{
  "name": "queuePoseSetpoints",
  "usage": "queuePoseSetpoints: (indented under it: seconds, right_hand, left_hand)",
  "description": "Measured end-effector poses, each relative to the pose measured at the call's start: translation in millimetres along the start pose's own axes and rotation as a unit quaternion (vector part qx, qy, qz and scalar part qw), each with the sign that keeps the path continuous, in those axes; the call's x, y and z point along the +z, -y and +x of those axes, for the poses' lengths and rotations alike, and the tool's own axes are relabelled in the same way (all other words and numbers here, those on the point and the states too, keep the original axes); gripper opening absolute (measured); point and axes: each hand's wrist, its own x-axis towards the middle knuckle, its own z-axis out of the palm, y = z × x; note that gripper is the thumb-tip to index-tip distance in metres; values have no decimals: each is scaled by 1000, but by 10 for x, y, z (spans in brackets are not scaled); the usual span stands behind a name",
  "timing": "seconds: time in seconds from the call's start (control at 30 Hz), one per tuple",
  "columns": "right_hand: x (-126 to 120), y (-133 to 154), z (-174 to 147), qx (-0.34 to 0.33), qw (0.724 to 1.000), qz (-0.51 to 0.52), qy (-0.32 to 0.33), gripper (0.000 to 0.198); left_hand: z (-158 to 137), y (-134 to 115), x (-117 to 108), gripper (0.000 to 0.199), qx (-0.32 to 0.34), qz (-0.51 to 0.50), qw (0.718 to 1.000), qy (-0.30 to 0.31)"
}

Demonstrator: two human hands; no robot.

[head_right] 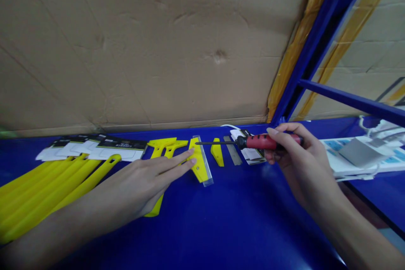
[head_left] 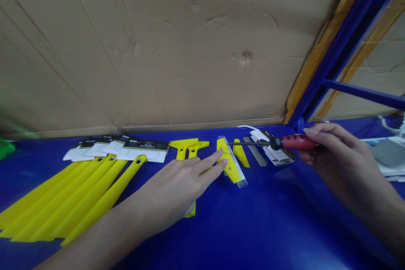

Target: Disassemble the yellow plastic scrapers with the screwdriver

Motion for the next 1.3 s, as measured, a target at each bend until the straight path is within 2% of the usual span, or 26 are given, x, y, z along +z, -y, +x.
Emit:
queuePoseSetpoints:
  seconds: [0.23, 0.4, 0.67, 0.8, 0.87, 0.93, 0.97, 1.03, 1.1, 1.17, 1.2, 1.3]
  right_hand:
    - [-21, -1, -11, 24, 999, -24, 6, 34]
    - [-17, -21, -42, -2, 999, -53, 12, 35]
    - [3, -28, -2, 90, 996, 3, 9, 32]
    - [-2, 7, -6, 177, 984, 27, 4, 29]
    - [-10, 33, -41, 231, 972, 50, 7, 36]
    - [1, 57, -90, 284, 955, 70, 52, 47]
    - [18, 64, -112, 298, 947, 74, 95, 53]
    - [84, 59, -141, 292, 934, 61, 197, 58]
    - [186, 19, -140, 266, 924, 25, 273, 48]
    - [306, -52, -119, 246, 924, -26, 291, 31]
    - [366, -94, -107, 227, 930, -52, 285, 28]
    - [507, -211, -98, 168, 941, -105, 273, 34]
  left_hand:
    - [-31, 9, 28, 83, -7, -10, 1000, -11]
    - [-47, 25, 40, 78, -16, -8, 1000, -26]
    - [-44, 60, 64, 74, -36, -13, 999, -33]
    - [-6, 71, 34, 56, -41, -57, 993, -92]
    - [13, 74, -6, 48, -58, -86, 986, -127]
    - [18, 86, -51, 45, -70, -106, 980, -150]
    - [14, 98, -72, 45, -68, -107, 980, -150]
    - [0, 128, -101, 46, -49, -90, 985, -140]
    - [-17, 159, -112, 49, -31, -60, 990, -123]
    - [-32, 180, -106, 53, -25, -31, 993, -107]
    - [-37, 185, -100, 55, -22, -21, 995, -98]
    - [-45, 174, -87, 65, -5, -5, 997, -78]
